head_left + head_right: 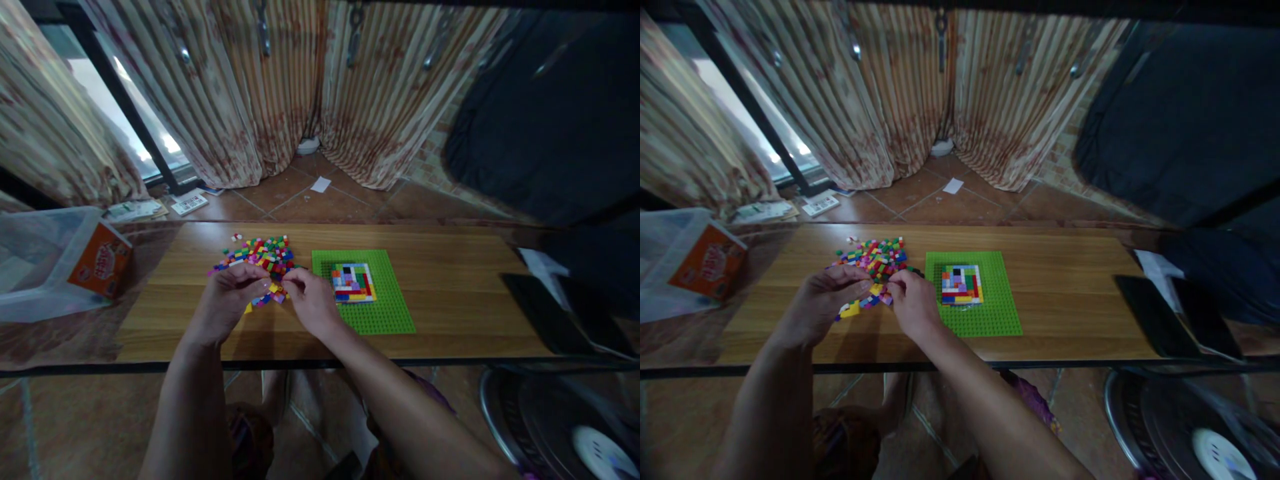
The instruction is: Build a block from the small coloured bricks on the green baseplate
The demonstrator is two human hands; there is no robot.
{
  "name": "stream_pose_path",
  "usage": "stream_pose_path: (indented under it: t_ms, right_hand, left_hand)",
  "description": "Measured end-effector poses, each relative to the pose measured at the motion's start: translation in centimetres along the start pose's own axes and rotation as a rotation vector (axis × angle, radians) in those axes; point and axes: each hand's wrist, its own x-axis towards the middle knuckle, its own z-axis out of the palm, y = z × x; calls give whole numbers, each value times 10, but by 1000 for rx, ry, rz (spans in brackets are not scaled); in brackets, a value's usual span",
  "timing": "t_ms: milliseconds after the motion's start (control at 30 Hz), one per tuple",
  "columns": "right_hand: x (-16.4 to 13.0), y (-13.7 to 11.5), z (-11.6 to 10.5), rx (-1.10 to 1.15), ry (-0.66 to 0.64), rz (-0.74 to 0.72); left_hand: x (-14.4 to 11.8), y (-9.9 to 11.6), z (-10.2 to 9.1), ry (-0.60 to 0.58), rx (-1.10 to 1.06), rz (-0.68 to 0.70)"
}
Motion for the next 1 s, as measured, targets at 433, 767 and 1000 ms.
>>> stream_pose_path:
  t_ms: [433, 767, 1000]
  right_hand:
    - [-10, -6, -15, -134, -50, -253]
    - [-16, -7, -62, -102, -1, -250]
    - [-23, 31, -154, -181, 145, -53]
  left_hand:
    - [5, -4, 7, -60, 175, 15]
    - [3, -4, 38, -151, 102, 68]
    - [2, -9, 61, -218, 276, 64]
